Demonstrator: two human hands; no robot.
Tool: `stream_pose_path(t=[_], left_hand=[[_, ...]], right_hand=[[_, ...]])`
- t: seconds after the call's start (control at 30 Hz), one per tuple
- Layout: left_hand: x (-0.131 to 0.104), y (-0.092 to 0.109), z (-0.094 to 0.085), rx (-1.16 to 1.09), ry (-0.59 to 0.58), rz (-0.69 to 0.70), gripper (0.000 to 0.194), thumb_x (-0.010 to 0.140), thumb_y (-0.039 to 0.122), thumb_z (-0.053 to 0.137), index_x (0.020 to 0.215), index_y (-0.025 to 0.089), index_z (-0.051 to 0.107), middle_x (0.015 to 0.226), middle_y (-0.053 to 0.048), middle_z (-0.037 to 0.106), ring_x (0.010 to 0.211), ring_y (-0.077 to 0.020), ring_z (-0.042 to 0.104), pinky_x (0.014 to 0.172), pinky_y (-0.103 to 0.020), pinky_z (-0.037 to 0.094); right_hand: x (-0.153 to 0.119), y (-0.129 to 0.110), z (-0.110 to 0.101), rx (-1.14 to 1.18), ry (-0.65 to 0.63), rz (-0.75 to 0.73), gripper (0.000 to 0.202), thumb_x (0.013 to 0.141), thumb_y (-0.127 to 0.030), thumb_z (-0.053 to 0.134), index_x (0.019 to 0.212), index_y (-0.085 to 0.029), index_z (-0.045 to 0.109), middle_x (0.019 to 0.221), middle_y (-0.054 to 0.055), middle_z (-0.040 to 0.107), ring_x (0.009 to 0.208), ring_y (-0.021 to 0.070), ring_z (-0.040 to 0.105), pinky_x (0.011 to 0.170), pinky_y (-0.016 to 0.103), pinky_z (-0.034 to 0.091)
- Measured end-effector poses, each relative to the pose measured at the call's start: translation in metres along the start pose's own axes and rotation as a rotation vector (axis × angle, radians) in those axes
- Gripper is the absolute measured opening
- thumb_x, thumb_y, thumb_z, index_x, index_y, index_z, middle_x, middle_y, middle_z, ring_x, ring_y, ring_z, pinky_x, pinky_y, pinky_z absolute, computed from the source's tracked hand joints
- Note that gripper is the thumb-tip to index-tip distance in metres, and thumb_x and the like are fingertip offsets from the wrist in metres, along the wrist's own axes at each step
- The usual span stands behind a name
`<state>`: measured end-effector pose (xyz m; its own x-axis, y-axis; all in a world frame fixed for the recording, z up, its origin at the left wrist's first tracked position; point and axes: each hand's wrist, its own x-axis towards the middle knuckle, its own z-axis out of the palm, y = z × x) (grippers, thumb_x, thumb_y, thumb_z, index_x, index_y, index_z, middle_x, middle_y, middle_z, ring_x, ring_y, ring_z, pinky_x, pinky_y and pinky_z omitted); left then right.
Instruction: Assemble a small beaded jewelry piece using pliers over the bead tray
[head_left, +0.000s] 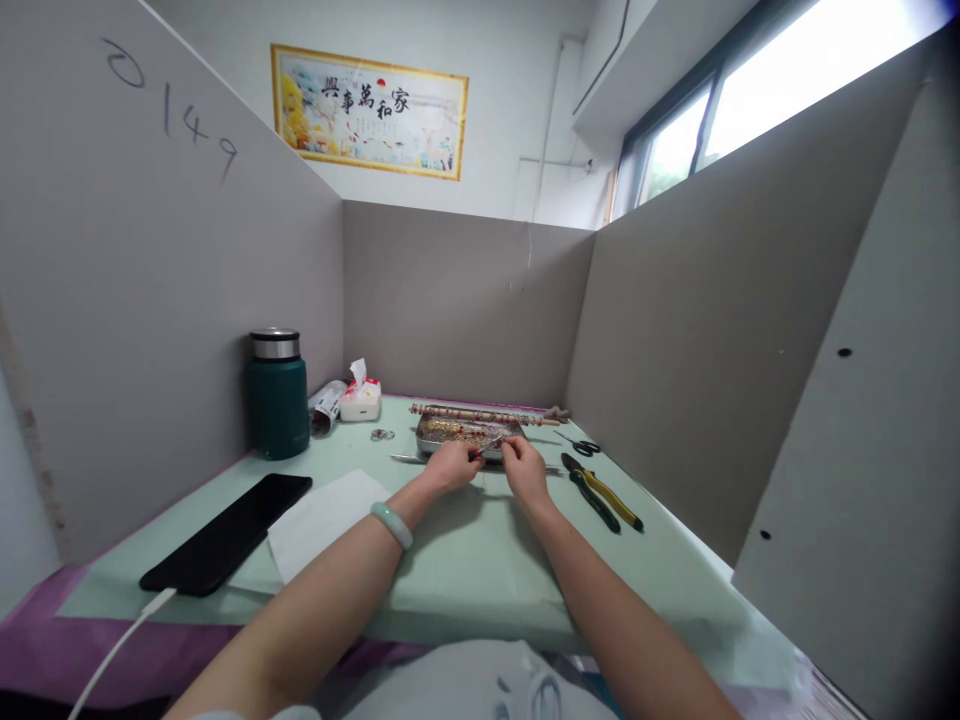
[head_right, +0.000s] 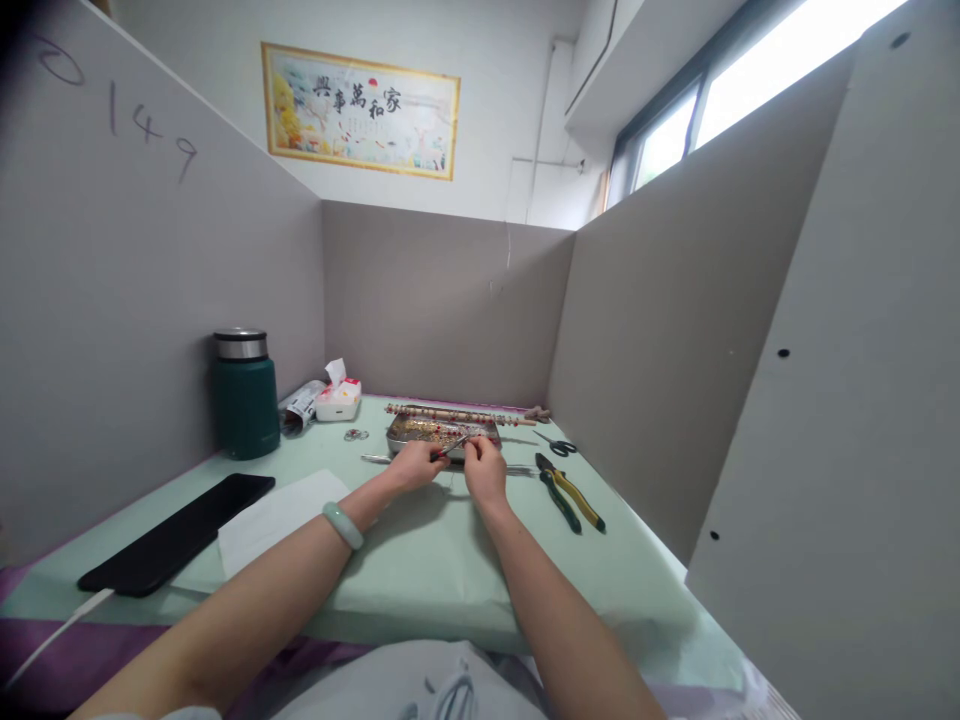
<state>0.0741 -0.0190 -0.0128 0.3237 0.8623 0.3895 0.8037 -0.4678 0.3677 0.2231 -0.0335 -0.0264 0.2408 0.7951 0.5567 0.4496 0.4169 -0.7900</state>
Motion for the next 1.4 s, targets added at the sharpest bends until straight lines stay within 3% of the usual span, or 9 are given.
stream_pose_path(t=[0.27, 0.43, 0.5, 0.77, 1.27, 1.4], left_hand=[[-0.001, 0.004, -0.005, -0.099, 0.001, -0.018, 0.025, 0.078, 0.034, 0.051, 0.073, 0.017, 0.068, 0.061, -0.003, 0.063, 0.058, -0.0137, 0.053, 0.056, -0.023, 0.034], [-0.006, 0.01, -0.013, -0.413, -0.197, -0.095, 0.029, 0.078, 0.037, 0.049, 0.065, 0.014, 0.061, 0.04, 0.003, 0.046, 0.038, -0.0098, 0.042, 0.046, -0.022, 0.035], [-0.006, 0.01, -0.013, -0.473, -0.214, -0.089, 0.03, 0.077, 0.038, 0.05, 0.062, 0.014, 0.059, 0.038, 0.004, 0.043, 0.036, -0.009, 0.04, 0.044, -0.022, 0.034], [-0.001, 0.005, -0.01, -0.315, -0.103, -0.095, 0.028, 0.078, 0.037, 0.05, 0.07, 0.014, 0.065, 0.044, 0.003, 0.05, 0.043, -0.0102, 0.046, 0.047, -0.022, 0.035], [-0.002, 0.006, -0.008, -0.172, -0.08, -0.012, 0.025, 0.078, 0.031, 0.05, 0.078, 0.015, 0.069, 0.058, -0.002, 0.06, 0.056, -0.0132, 0.052, 0.056, -0.022, 0.034], [0.001, 0.001, -0.003, -0.107, -0.028, 0.002, 0.026, 0.079, 0.032, 0.049, 0.076, 0.016, 0.069, 0.061, -0.003, 0.061, 0.059, -0.0138, 0.052, 0.057, -0.023, 0.032]], right_hand=[[-0.001, -0.001, 0.0, 0.041, -0.013, 0.02, 0.024, 0.074, -0.039, 0.046, 0.073, -0.019, 0.058, 0.062, 0.0, 0.058, 0.059, 0.0154, 0.047, 0.057, 0.025, 0.035], [0.001, -0.001, 0.002, 0.208, -0.054, 0.068, 0.023, 0.073, -0.04, 0.046, 0.07, -0.019, 0.055, 0.05, -0.004, 0.047, 0.049, 0.0128, 0.041, 0.05, 0.024, 0.033], [0.002, -0.002, 0.003, 0.262, -0.073, 0.082, 0.022, 0.073, -0.039, 0.047, 0.07, -0.019, 0.054, 0.047, -0.005, 0.044, 0.047, 0.0118, 0.039, 0.049, 0.024, 0.033], [0.001, -0.002, 0.004, 0.238, -0.062, 0.124, 0.026, 0.074, -0.041, 0.046, 0.075, -0.018, 0.058, 0.047, -0.005, 0.045, 0.045, 0.0112, 0.037, 0.046, 0.023, 0.031], [0.003, 0.005, 0.004, 0.144, -0.021, 0.072, 0.028, 0.074, -0.043, 0.045, 0.072, -0.019, 0.058, 0.053, -0.001, 0.052, 0.052, 0.0145, 0.043, 0.051, 0.025, 0.033], [0.003, 0.006, 0.003, 0.109, -0.004, 0.051, 0.028, 0.074, -0.043, 0.044, 0.072, -0.019, 0.059, 0.054, 0.0, 0.054, 0.055, 0.0159, 0.045, 0.053, 0.026, 0.034]])
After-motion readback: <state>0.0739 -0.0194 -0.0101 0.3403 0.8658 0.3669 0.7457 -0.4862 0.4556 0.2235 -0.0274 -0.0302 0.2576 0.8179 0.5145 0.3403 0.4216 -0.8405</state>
